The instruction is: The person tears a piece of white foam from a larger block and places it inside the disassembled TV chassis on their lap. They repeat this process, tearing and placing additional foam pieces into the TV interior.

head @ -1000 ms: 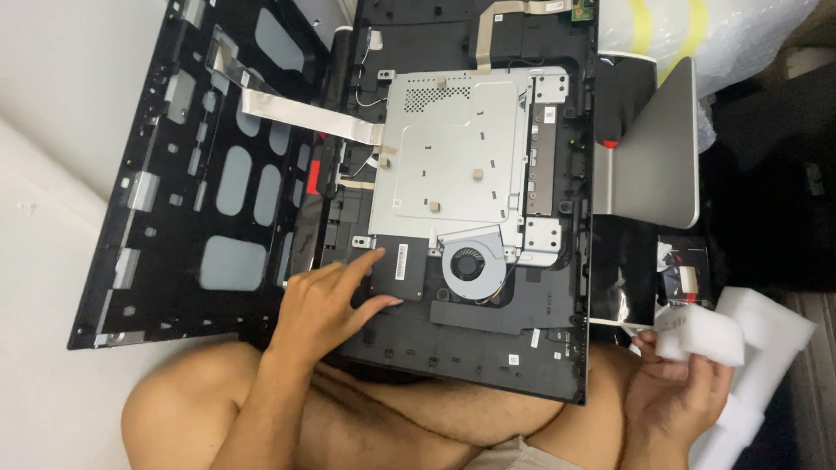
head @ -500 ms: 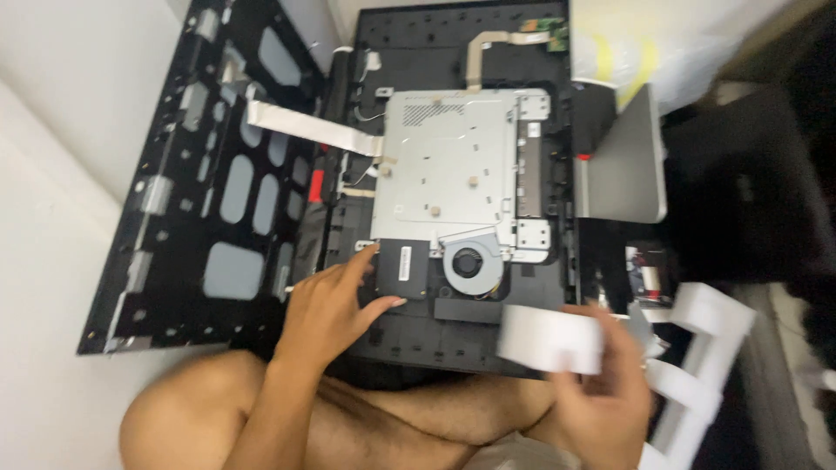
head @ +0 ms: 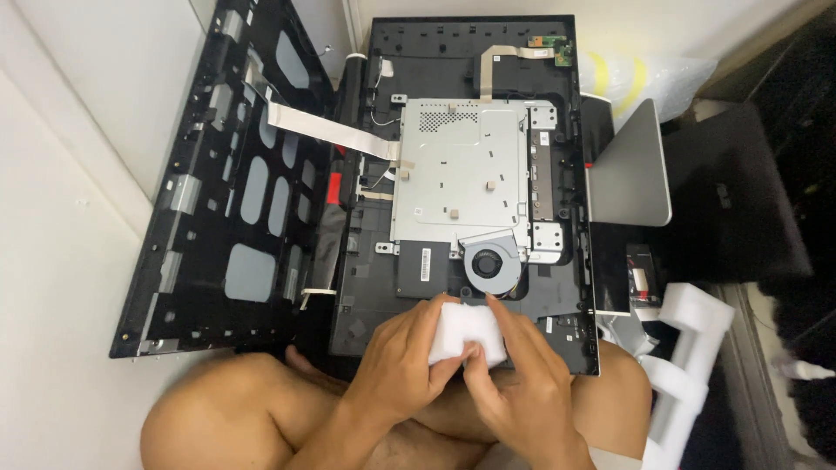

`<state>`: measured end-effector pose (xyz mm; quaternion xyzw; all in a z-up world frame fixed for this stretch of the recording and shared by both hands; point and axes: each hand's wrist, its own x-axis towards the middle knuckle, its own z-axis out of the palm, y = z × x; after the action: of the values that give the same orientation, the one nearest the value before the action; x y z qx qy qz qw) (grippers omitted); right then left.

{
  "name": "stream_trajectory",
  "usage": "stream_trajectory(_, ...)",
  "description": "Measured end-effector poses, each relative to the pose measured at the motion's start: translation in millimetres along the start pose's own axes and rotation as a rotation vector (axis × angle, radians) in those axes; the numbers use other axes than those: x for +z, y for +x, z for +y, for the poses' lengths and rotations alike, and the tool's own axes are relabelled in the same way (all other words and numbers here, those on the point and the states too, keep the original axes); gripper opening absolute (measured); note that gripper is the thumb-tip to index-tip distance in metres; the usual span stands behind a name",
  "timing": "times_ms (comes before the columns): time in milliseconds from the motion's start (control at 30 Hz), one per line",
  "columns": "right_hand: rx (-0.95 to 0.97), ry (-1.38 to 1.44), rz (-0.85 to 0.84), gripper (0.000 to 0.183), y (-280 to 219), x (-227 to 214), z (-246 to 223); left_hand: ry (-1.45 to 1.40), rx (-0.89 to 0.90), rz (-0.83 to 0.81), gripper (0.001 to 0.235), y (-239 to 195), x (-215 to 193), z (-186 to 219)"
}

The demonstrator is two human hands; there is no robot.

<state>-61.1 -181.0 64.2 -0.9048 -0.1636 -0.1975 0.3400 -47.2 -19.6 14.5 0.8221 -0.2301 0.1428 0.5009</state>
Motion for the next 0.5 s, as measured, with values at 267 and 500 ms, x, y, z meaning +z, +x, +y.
stream_trajectory(267, 0.002, 0.024, 0.006, 0.029, 6.9, 3.2, -3.5, 0.017, -0.031, 0.107, 0.041, -10.9, 13.6, -4.2)
stream_trajectory(500, 0.08, 0.091, -0.044, 0.022, 9.1, 2.3, -8.0, 0.005, 0.022, 0.156, 0.037, -15.7, 18.1, -4.6)
